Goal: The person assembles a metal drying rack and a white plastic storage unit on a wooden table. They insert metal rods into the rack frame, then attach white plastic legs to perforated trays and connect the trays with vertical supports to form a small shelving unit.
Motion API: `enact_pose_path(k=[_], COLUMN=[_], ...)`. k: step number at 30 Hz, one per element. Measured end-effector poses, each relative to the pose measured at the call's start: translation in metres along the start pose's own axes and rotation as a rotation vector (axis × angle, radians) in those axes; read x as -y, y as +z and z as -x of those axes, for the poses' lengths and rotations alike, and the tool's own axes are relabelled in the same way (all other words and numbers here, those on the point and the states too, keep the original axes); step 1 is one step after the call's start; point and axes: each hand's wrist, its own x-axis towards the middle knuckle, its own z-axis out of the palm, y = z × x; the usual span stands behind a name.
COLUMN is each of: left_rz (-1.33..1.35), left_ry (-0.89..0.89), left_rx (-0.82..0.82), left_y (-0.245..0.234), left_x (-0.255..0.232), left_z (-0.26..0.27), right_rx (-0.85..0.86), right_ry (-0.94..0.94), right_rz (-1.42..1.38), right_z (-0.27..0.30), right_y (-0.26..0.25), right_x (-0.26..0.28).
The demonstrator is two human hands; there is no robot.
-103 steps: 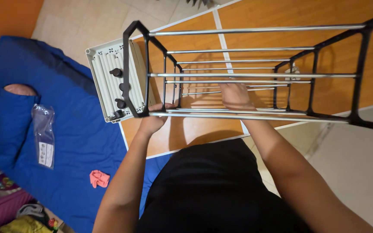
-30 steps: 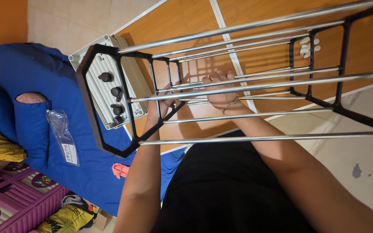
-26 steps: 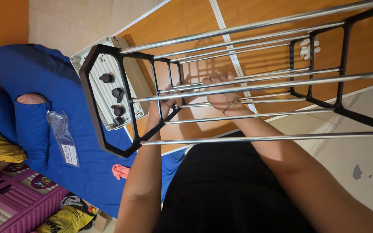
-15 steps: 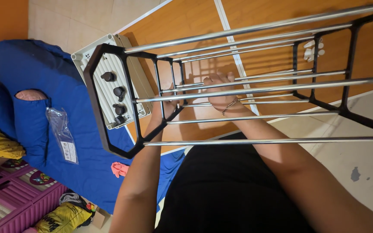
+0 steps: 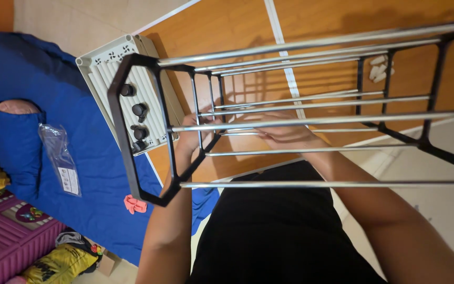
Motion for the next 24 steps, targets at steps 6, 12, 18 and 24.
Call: enact_pose_path(k=[6, 12, 18, 24], left_rz=[0.246, 0.06, 0.105, 0.152], left_ry=[-0.004, -0.008, -0.077, -0.039], left_rx=[0.069, -0.003, -0.107, -0.136], left_y=[0.004, 0.012, 0.018, 0.022], left_x=[0.019, 0.026, 0.028, 0.039], left_z=[0.012, 0.031, 0.035, 0.036], right_rx=[-0.076, -0.143, -0.103, -0.037], right_ry=[-0.026, 0.04, 0.038, -0.008], right_rz=[0.253, 0.34, 0.38, 0.413], right_z=[0.034, 0.044, 0.047, 0.042], right_y=[0.013, 0.028, 0.022, 0.012], right_x=[-0.008, -0.007, 0.0, 0.003])
